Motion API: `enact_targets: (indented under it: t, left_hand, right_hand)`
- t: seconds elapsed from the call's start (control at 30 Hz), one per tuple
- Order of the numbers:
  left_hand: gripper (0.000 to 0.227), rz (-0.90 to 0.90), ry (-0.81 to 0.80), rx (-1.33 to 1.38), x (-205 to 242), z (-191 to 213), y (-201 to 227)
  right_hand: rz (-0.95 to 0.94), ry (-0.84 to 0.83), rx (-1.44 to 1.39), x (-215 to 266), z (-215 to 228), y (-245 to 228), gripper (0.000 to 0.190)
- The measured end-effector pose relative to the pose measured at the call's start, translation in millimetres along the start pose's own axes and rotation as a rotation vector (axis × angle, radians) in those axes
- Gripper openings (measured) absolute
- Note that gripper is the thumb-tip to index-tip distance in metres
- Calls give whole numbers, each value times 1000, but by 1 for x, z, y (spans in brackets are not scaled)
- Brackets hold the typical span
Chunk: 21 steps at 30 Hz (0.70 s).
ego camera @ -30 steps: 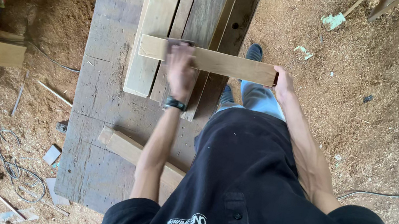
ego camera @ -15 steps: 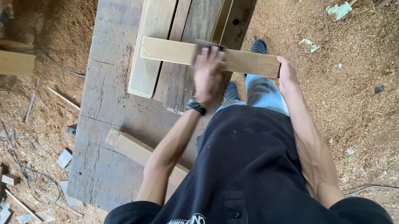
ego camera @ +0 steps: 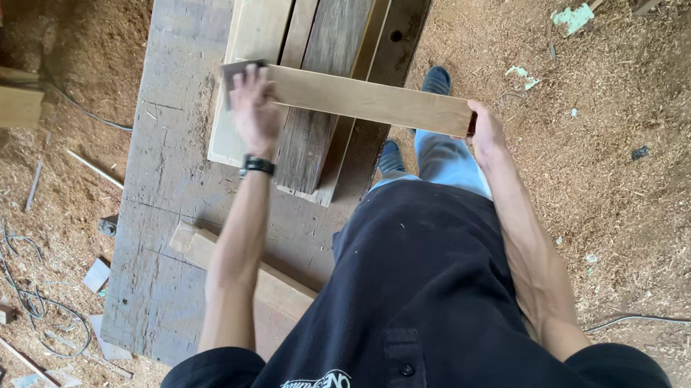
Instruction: The person sands a piece of wood by hand using a piece of sandpaper, rubbing it along the surface and edges of the wood while holding it over a workbench.
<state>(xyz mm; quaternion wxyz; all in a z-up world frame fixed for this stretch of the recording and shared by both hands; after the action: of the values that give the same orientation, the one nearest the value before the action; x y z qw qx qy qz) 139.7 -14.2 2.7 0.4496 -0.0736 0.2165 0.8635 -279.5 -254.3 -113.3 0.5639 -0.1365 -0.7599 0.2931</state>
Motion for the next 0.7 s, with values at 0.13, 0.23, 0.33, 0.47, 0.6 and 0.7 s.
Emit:
enact_targets:
  t: [0.13, 0.23, 0.33, 0.47, 0.6, 0.7]
  left_hand:
    - [29, 142, -67, -15, -4, -4, -35]
    - [32, 137, -112, 36, 0, -26, 11]
    - [59, -83, -109, 298, 26, -46, 108]
    - [44, -392, -334, 291, 52, -82, 240]
    - [41, -496, -403, 467, 65, -82, 263]
    - [50, -582, -269, 211, 53, -80, 221]
  right_hand:
    - [15, 54, 63, 5, -7, -12, 36]
    - [16, 86, 40, 3, -12, -15, 36]
    - [14, 92, 51, -4, -7, -10, 36]
    - [27, 79, 43, -10, 0, 6, 34]
    - [-62, -46, -114, -8, 0, 16, 35]
    - [-51, -29, -42, -10, 3, 12, 35]
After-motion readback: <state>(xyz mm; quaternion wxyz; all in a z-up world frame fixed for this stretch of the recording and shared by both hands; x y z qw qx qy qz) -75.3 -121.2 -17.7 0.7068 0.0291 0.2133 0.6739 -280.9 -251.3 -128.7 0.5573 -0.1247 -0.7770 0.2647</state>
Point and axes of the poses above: each hand's wrist, its own x-axis away from the middle knuckle, its own z-axis out of the back of the hand, y = z × x, the point moved 5 cm from there along -x, towards the middle knuckle, and after that the axes turned 6 degrees about -z, right-handed, at the moved point
